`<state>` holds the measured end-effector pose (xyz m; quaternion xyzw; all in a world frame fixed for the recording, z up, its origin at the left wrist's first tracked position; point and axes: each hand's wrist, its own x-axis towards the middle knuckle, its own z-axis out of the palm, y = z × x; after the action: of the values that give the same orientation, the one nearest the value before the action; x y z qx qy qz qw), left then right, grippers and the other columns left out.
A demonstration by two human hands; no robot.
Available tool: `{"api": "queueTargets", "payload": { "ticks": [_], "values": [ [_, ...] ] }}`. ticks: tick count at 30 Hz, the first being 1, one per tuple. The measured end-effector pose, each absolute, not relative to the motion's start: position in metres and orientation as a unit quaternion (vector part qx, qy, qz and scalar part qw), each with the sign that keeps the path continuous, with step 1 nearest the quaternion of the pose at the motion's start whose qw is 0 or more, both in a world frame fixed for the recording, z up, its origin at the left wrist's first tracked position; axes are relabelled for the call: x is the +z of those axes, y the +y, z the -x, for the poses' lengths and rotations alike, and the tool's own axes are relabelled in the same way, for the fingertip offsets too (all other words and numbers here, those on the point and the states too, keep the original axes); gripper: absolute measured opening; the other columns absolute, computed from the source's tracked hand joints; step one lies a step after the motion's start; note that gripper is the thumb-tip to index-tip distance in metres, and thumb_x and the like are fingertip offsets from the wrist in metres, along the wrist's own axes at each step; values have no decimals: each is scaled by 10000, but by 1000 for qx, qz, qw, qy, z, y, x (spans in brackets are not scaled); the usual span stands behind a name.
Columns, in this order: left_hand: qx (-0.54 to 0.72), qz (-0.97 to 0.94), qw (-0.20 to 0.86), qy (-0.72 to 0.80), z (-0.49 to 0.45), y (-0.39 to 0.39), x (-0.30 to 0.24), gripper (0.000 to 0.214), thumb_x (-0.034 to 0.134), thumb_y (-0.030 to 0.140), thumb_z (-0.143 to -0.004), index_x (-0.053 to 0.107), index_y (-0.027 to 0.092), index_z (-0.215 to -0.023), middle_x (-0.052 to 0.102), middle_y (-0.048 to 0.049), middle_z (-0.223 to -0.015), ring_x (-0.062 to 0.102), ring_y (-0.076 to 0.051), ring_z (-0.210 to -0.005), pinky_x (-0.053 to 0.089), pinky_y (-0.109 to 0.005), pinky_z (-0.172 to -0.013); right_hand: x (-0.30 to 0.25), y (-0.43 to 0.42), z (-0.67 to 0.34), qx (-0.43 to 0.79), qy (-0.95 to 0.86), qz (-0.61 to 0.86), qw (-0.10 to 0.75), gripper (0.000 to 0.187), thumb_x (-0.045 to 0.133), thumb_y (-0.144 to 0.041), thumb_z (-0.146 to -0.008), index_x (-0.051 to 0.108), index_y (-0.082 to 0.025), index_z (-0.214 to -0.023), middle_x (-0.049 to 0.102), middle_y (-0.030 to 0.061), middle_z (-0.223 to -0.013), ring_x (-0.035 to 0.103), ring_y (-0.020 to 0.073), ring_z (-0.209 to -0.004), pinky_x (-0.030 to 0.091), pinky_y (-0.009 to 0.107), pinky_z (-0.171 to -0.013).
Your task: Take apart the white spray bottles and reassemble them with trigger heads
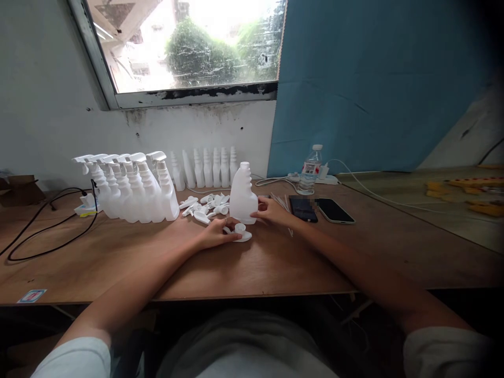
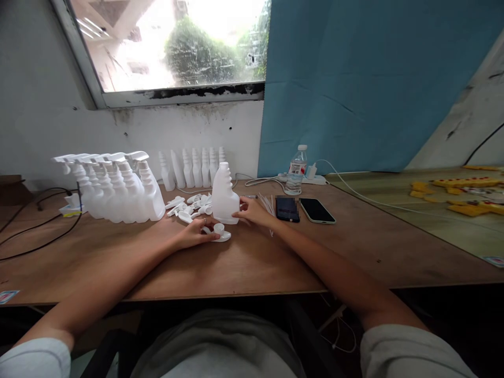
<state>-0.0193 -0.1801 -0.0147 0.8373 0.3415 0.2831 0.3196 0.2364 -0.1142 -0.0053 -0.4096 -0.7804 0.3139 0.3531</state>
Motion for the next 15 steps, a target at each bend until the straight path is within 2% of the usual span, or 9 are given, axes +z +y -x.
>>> {"api": "queueTargets", "payload": {
  "ticks": [2,4,6,8,11,15],
  "values": [
    [281,-836,319,347,19,-181,-13,508,675,500,-788,612,170,-1169,650,-43,-994,605,-171,-884,486,-272,-790,2,-112,-246,298,-794,430,309,467,780,-307,-637,658,-160,-1063,712,46,-979,671,184,-847,543,289,-757],
    [279,-836,319,350,18,-181,-13,507,677,494,-786,615,167,-1169,652,-46,-995,606,-173,-889,487,-271,-792,10,-107,-260,264,-797,471,271,363,778,-290,-656,684,-152,-978,713,42,-894,660,178,-818,527,277,-754],
    [277,-835,321,351,18,-180,-13,503,679,491,-783,620,160,-1157,652,-48,-993,605,-174,-893,488,-267,-791,16,-103,-277,218,-786,528,236,209,745,-279,-728,681,-132,-862,696,62,-847,640,169,-809,514,279,-761],
    [275,-835,323,350,18,-179,-13,500,677,491,-783,622,153,-1147,654,-49,-986,605,-171,-887,489,-267,-792,20,-99,-292,183,-765,587,191,184,691,-297,-820,652,-117,-829,670,65,-857,624,151,-806,517,293,-761],
    [274,-835,323,350,18,-178,-15,506,674,488,-786,615,153,-1161,654,-47,-980,605,-169,-887,487,-271,-805,20,-96,-305,176,-732,649,114,233,600,-340,-917,627,-110,-941,643,43,-915,622,130,-807,539,306,-748],
    [269,-839,320,348,19,-176,-16,489,672,489,-786,625,161,-1145,655,-43,-997,605,-169,-899,484,-264,-801,19,-96,-304,209,-704,675,70,254,575,-339,-937,615,-112,-1045,637,55,-981,629,136,-832,554,304,-740]
  ]
}}
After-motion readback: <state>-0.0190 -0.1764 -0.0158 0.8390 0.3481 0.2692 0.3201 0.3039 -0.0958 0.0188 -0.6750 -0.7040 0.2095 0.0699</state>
